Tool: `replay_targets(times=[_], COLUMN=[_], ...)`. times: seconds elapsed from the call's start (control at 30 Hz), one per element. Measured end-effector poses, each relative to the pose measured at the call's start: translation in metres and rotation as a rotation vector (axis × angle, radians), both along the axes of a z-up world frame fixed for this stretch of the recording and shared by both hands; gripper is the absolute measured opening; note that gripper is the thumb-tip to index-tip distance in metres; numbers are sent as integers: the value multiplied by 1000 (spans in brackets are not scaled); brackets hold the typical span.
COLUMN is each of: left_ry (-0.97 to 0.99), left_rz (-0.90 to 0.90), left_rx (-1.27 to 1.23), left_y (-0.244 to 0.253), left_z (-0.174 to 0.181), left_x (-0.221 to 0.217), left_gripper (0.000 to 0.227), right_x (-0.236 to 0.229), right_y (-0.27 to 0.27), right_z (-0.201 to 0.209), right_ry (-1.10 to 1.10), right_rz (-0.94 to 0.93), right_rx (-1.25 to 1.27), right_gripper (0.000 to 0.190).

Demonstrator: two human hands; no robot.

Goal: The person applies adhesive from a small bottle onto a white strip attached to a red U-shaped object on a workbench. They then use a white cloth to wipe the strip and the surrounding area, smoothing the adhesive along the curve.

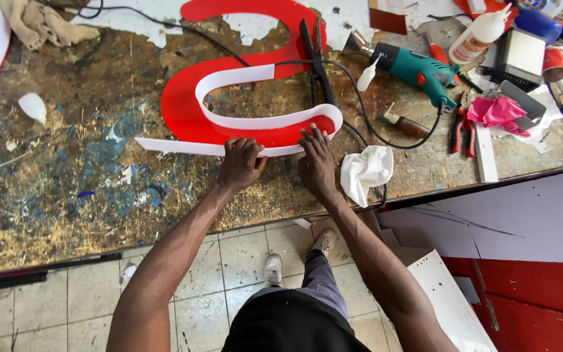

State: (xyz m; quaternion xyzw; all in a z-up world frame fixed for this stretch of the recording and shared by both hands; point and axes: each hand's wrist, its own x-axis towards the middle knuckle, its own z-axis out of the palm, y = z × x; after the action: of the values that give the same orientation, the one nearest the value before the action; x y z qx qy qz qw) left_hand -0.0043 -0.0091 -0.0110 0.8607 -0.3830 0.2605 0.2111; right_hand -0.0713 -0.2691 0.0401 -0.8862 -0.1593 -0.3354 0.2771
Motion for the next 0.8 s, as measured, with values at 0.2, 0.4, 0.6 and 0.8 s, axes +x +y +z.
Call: replay_targets(times=[0.2,0.4,0.6,0.8], left_ry=[-4,67,103,21], left_rz=[45,56,43,65], left_rx=[24,11,11,-13], left_y=[-2,-3,-3,-10], left_z=[-11,-6,6,22], left_x=[-1,-3,-8,-12], left_gripper=[41,39,31,33], right_x=[1,0,15,100], right_y=[-8,-19,-23,19], right_z=[-2,0,11,53], right_ry=[28,103,322,537], right_rz=[30,89,163,316], right_rx=[-18,-44,66,164], right_gripper=[55,59,56,36])
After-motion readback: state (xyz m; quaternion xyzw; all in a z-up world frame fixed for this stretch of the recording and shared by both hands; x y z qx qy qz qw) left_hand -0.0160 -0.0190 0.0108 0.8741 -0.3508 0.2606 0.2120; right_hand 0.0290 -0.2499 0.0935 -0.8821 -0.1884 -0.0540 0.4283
